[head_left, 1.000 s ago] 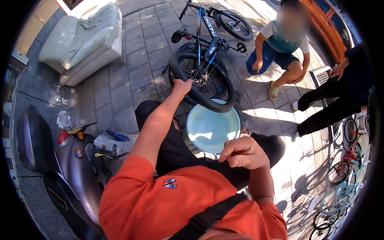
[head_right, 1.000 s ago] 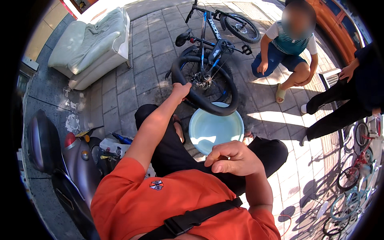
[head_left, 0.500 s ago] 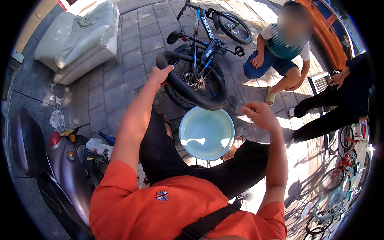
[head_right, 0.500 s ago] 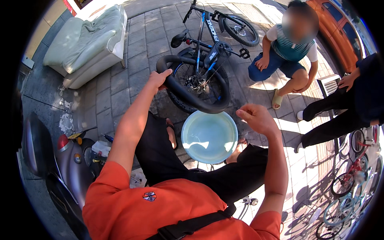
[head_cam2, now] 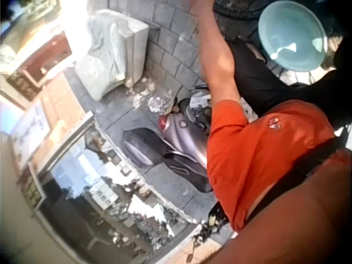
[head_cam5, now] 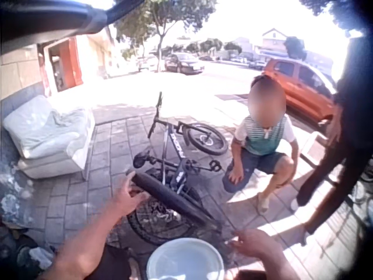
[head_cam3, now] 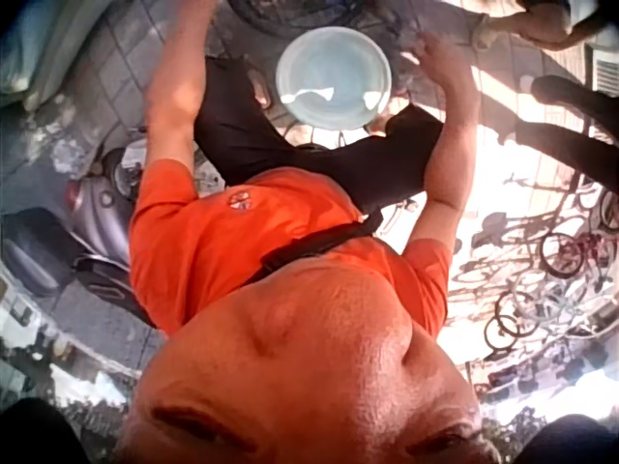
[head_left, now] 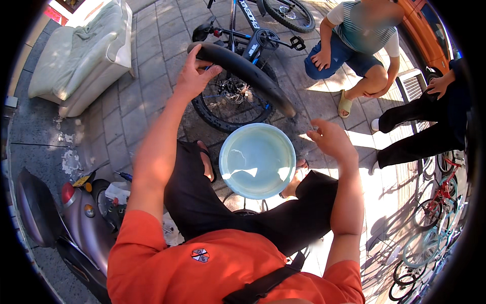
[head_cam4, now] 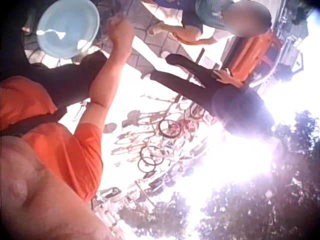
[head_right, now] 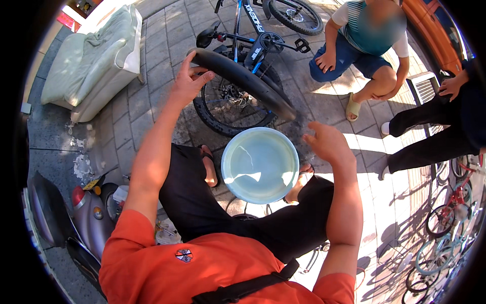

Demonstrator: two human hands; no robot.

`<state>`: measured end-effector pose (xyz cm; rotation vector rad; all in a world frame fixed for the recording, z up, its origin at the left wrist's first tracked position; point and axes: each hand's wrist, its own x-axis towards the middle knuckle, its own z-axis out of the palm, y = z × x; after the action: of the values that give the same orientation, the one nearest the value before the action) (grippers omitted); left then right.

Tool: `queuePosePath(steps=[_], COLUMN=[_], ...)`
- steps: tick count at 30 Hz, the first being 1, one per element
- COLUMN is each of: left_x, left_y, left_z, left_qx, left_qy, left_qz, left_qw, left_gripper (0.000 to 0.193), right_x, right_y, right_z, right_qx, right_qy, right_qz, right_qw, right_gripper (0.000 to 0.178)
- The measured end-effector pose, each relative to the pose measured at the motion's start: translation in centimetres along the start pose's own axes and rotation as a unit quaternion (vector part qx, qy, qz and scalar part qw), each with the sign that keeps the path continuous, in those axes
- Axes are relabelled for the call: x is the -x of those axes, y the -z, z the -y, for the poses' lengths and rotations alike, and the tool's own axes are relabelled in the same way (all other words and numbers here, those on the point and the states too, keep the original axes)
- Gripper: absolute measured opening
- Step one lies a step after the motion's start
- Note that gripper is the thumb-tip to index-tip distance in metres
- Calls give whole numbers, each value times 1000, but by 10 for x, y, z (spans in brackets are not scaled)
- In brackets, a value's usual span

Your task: The person inflates a bicycle inner tube using a hand pump and repeatedly submerges it in a basin of water to locate air leaks. The person rotates the tube to check different sections for bubbles.

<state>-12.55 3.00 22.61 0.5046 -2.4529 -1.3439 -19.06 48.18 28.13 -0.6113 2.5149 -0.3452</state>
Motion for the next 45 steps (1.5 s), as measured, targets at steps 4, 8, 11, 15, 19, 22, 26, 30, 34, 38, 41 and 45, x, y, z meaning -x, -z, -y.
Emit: queuePosePath(steps=[4, 8, 11, 15, 19, 22, 26, 30, 34, 38, 41, 45], left_x=[-4, 0, 5, -18, -31, -29, -26, -26, -24, -28, -25, -27], left_y=[-7, -22, -33, -12, 11, 13, 6, 2, 2, 7, 7, 4], left_z=[-3, -4, -8, -3, 24, 20, 5, -7, 1, -6, -5, -12], left_qx=[-208, -370, -380, -330, -297, -286, -293, -276, -267, -249, -258, -270], left_qy=[-9, -211, -260, -16, 150, 162, 156, 162, 166, 204, 194, 160], left_qz=[-91, -85, -22, -149, -149, -132, -109, -110, -146, -108, -108, -100], left_qw=[974, 901, 887, 932, 931, 935, 937, 941, 938, 940, 940, 944], left_gripper=[109, 95, 81, 88, 98, 100, 103, 97, 100, 113, 112, 112], right_x=[2, -1, 0, -1, 1, 4, 1, -5, -6, -6, -7, -13], right_y=[5, 4, 5, 2, -5, -3, -7, -9, -12, -11, -10, -13], right_z=[3, -6, -10, -16, -31, -32, -36, -33, -32, -34, -25, -34], right_qx=[-45, -68, -67, -84, -77, -54, -63, -38, -11, -42, -34, -32], right_qy=[1, 15, -11, -19, -28, -36, -44, -39, -36, -48, -45, -24], right_qz=[6, -54, -21, -7, -13, -4, 5, 10, 26, 22, 26, 11], right_qw=[999, 996, 997, 996, 997, 998, 997, 998, 999, 998, 998, 999], right_gripper=[62, 67, 64, 59, 56, 56, 57, 57, 58, 55, 56, 57])
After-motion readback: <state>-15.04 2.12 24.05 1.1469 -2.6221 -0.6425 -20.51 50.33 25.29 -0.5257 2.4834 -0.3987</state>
